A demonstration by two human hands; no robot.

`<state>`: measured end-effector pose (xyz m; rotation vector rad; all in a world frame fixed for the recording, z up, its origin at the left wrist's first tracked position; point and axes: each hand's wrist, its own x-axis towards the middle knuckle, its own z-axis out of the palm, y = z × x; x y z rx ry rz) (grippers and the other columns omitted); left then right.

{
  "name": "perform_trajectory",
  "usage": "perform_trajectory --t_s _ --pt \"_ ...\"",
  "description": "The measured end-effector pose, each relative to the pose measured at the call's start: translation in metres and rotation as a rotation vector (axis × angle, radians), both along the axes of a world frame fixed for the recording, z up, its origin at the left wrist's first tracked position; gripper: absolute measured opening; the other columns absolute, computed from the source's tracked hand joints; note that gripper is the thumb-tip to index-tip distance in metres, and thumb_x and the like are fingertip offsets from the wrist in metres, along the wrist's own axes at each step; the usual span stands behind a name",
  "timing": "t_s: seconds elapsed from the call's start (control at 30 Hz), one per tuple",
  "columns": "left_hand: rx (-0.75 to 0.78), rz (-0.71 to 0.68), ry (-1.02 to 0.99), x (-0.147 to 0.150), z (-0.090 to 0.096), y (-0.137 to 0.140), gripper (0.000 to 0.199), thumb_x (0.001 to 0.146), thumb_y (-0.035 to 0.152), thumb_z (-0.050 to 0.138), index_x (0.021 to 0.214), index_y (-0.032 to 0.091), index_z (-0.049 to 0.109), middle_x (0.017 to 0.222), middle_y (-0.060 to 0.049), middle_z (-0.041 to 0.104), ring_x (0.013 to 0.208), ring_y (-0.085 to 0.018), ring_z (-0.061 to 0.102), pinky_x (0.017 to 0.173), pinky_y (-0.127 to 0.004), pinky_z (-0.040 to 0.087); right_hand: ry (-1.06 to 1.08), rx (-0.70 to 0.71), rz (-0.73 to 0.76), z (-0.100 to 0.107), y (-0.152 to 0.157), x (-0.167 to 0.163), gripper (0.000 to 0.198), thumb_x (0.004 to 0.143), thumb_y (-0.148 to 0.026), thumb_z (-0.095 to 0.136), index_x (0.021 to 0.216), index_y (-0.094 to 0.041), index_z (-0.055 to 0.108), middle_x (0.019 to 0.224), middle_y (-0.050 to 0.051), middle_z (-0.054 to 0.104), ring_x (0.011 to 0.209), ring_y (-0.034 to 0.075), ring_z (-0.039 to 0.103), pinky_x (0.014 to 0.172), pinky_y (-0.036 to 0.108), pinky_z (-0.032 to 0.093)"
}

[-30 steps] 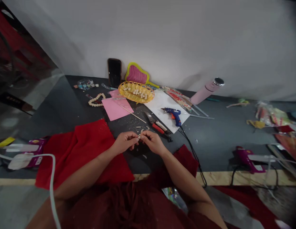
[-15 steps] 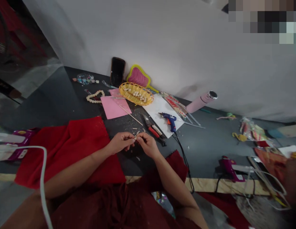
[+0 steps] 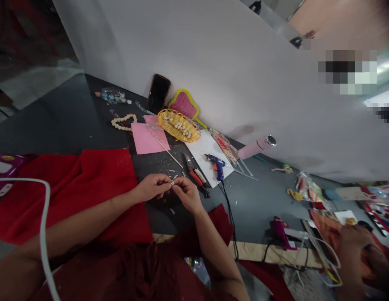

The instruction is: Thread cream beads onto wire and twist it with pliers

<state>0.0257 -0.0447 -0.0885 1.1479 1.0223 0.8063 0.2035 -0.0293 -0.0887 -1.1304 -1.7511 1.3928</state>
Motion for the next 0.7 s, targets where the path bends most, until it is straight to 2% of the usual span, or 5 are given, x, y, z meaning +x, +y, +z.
perform_trajectory --t_s 0.13,0.5,0.7 --pt "0.010 -0.005 -0.013 -0.001 -0.002 0.000 0.026 0.078 0.040 0.056 0.081 0.014 0.058 0.061 0.003 0.059 0.041 -0.005 0.048 0.040 -0.016 0.036 0.035 -0.024 -0.010 -0.003 0.000 -0.001 0.018 0.081 -0.036 0.060 0.088 -0.020 0.059 0.081 0.001 0.059 0.070 0.013 0.053 0.063 0.024 0.042" --pt "0.029 -0.022 -0.035 -0.001 -0.008 0.000 0.026 0.080 0.039 0.056 0.083 0.014 0.060 0.063 0.002 0.060 0.042 -0.005 0.049 0.041 -0.016 0.038 0.026 -0.025 -0.029 -0.006 0.002 0.002 0.017 0.081 -0.036 0.060 0.081 -0.019 0.058 0.071 -0.002 0.054 0.060 0.010 0.046 0.057 0.022 0.037" --pt "0.013 -0.009 -0.063 -0.002 -0.014 0.001 0.028 0.078 0.041 0.059 0.083 0.014 0.062 0.063 0.001 0.061 0.043 -0.005 0.050 0.041 -0.017 0.039 -0.004 -0.012 -0.018 -0.007 0.002 0.003 0.019 0.082 -0.038 0.058 0.083 -0.019 0.058 0.070 -0.002 0.054 0.061 0.010 0.047 0.057 0.023 0.038"
